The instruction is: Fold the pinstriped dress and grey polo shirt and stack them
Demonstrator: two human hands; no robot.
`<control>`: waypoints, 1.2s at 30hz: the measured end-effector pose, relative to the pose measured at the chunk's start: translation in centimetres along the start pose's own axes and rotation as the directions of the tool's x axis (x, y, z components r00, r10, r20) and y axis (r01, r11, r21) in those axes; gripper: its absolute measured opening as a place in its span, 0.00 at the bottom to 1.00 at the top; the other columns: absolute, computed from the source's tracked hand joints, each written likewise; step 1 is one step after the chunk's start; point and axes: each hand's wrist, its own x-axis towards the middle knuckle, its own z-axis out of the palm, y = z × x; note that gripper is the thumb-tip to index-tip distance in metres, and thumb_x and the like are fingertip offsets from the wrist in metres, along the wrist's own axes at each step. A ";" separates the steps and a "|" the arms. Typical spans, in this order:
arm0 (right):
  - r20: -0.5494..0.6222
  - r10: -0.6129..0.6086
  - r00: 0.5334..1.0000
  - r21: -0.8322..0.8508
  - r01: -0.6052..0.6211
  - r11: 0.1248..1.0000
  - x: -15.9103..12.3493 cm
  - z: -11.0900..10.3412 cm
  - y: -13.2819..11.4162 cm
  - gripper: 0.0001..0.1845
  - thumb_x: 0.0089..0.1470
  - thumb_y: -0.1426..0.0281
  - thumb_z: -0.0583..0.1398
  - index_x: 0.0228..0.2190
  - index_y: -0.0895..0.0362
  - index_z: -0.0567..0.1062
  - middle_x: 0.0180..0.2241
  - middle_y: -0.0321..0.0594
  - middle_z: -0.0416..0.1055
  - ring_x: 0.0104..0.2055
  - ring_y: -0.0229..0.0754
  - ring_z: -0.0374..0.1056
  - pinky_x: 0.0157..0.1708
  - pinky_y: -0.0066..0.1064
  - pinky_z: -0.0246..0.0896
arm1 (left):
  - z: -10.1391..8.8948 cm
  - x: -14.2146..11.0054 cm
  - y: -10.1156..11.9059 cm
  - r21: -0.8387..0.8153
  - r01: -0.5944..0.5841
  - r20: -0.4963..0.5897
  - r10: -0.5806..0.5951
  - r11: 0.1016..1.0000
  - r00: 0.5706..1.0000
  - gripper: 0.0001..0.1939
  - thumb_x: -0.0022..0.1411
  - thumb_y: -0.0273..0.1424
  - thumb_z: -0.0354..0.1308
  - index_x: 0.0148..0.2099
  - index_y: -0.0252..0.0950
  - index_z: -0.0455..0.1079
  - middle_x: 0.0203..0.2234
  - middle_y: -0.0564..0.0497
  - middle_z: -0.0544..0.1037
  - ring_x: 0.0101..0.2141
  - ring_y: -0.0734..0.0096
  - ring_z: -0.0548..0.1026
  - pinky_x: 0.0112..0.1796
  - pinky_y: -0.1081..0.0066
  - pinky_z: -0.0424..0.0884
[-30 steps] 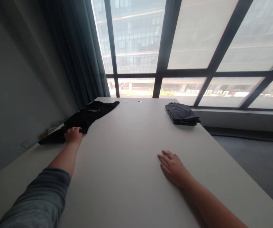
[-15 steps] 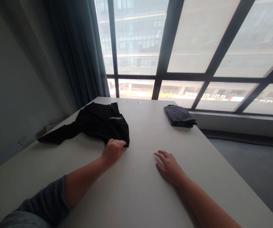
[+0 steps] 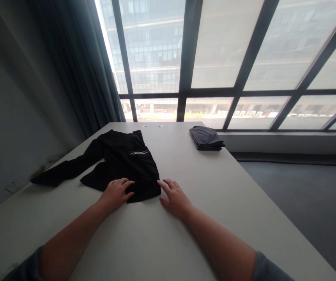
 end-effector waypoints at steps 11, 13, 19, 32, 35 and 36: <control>-0.170 -0.145 0.975 0.002 0.148 0.989 2.4 0.6 0.3 0.13 0.58 0.78 0.59 0.44 0.55 0.77 0.66 0.50 0.62 0.71 0.55 0.55 0.68 0.51 0.58 | 1.4 0.3 1.5 -0.284 -0.255 -0.136 0.225 0.924 0.965 0.09 0.72 0.31 0.50 0.49 0.38 0.70 0.45 0.44 0.79 0.46 0.58 0.76 0.53 0.58 0.70; -0.198 -0.177 0.964 0.079 0.196 0.977 2.1 0.0 0.0 0.10 0.62 0.76 0.57 0.43 0.55 0.74 0.65 0.50 0.63 0.71 0.52 0.56 0.68 0.49 0.58 | 1.6 0.2 1.4 -0.331 -0.258 -0.158 0.216 0.908 0.963 0.11 0.73 0.33 0.47 0.50 0.38 0.69 0.43 0.44 0.78 0.44 0.58 0.76 0.51 0.57 0.71; -0.140 -0.255 0.957 0.198 0.279 0.940 1.6 -0.7 -1.0 0.10 0.60 0.76 0.54 0.43 0.53 0.69 0.46 0.46 0.75 0.53 0.48 0.71 0.59 0.42 0.65 | 0.2 -1.0 2.1 -0.309 -0.324 -0.094 0.310 0.894 0.946 0.23 0.65 0.49 0.62 0.52 0.38 0.69 0.46 0.43 0.77 0.48 0.53 0.75 0.52 0.55 0.71; 0.135 -0.194 0.972 -0.041 0.201 0.979 1.5 -1.0 -1.7 0.15 0.56 0.58 0.68 0.33 0.56 0.72 0.29 0.39 0.74 0.31 0.41 0.68 0.33 0.29 0.53 | -0.5 -0.8 1.7 -0.210 -0.345 -0.029 0.347 0.915 0.937 0.24 0.62 0.31 0.64 0.61 0.44 0.72 0.57 0.46 0.76 0.58 0.54 0.73 0.61 0.54 0.67; 0.196 -0.160 0.967 -0.092 0.181 0.979 1.4 -1.5 -1.6 0.14 0.56 0.58 0.68 0.34 0.55 0.75 0.28 0.39 0.75 0.30 0.42 0.69 0.32 0.29 0.52 | -0.6 -0.1 -0.7 -0.243 -0.321 -0.051 0.318 0.915 0.947 0.23 0.72 0.44 0.55 0.65 0.46 0.70 0.63 0.46 0.72 0.63 0.55 0.68 0.64 0.54 0.64; 0.208 -0.145 0.967 -0.098 0.168 0.981 1.3 -1.7 -1.5 0.14 0.57 0.58 0.68 0.34 0.55 0.75 0.28 0.39 0.75 0.30 0.42 0.70 0.32 0.29 0.52 | -0.4 0.2 -1.7 -0.238 -0.275 -0.072 0.265 0.931 0.961 0.23 0.75 0.45 0.51 0.66 0.46 0.69 0.64 0.46 0.71 0.64 0.56 0.68 0.65 0.54 0.63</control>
